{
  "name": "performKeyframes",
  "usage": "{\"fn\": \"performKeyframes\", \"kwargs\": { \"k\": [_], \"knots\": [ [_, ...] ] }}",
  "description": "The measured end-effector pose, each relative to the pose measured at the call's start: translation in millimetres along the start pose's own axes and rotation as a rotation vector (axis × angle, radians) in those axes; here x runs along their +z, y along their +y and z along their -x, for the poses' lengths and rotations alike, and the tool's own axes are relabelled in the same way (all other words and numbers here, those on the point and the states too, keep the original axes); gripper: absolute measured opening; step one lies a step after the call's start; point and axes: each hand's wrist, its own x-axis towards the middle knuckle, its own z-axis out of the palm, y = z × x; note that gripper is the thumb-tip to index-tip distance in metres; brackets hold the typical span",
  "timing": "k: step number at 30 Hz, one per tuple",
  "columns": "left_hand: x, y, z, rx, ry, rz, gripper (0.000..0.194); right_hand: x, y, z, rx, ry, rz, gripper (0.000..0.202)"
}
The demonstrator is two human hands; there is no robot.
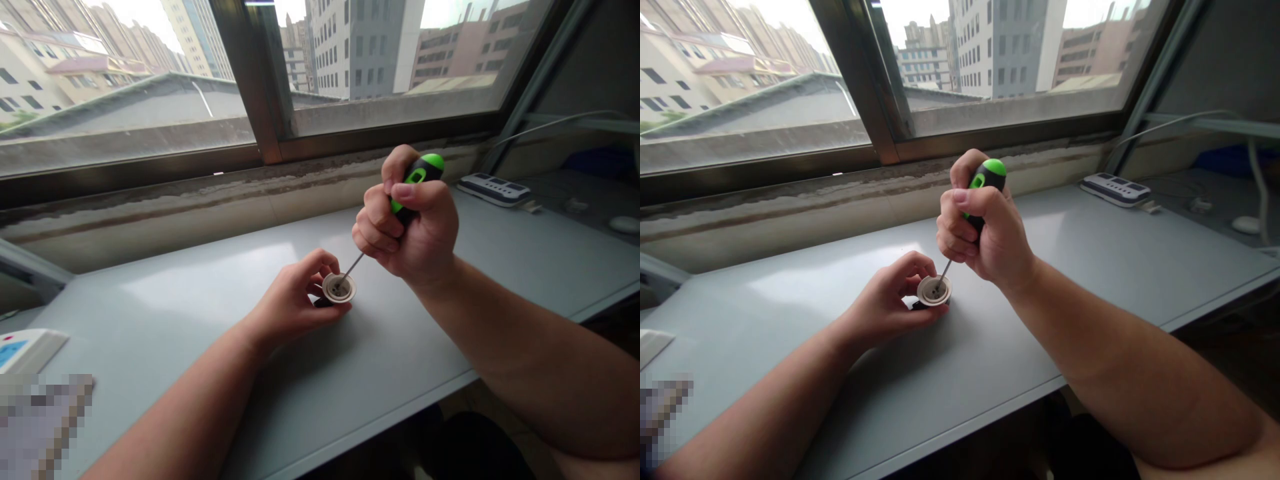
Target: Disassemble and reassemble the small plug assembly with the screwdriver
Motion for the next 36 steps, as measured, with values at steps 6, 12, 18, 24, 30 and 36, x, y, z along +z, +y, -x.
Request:
{"fn": "performKeyframes", "kwargs": {
  "k": [6,12,18,24,30,36],
  "knots": [
    [-0.5,-1,1,-0.021,-0.007,-0.029,0.036,-1,-3,-1,-0.015,0.003,-0.008,0.03],
    [0.3,-2,0,-0.024,-0.005,-0.013,0.034,1,-10,-1,-0.04,0.046,0.009,0.033],
    [0.2,-3,3,-0.053,0.002,-0.017,0.033,-10,-12,-8,-0.124,0.037,-0.057,0.034],
    [-1.0,-5,4,-0.035,-0.004,-0.014,0.029,-22,-15,-12,-0.17,-0.008,-0.1,0.031],
    [-1.2,-4,2,0.006,-0.005,-0.01,0.027,-20,-16,-12,-0.183,0.017,-0.089,0.031],
    [-0.2,-3,3,0.009,-0.004,-0.007,0.026,-18,-14,-11,-0.128,0.03,-0.102,0.033]
  ]
}}
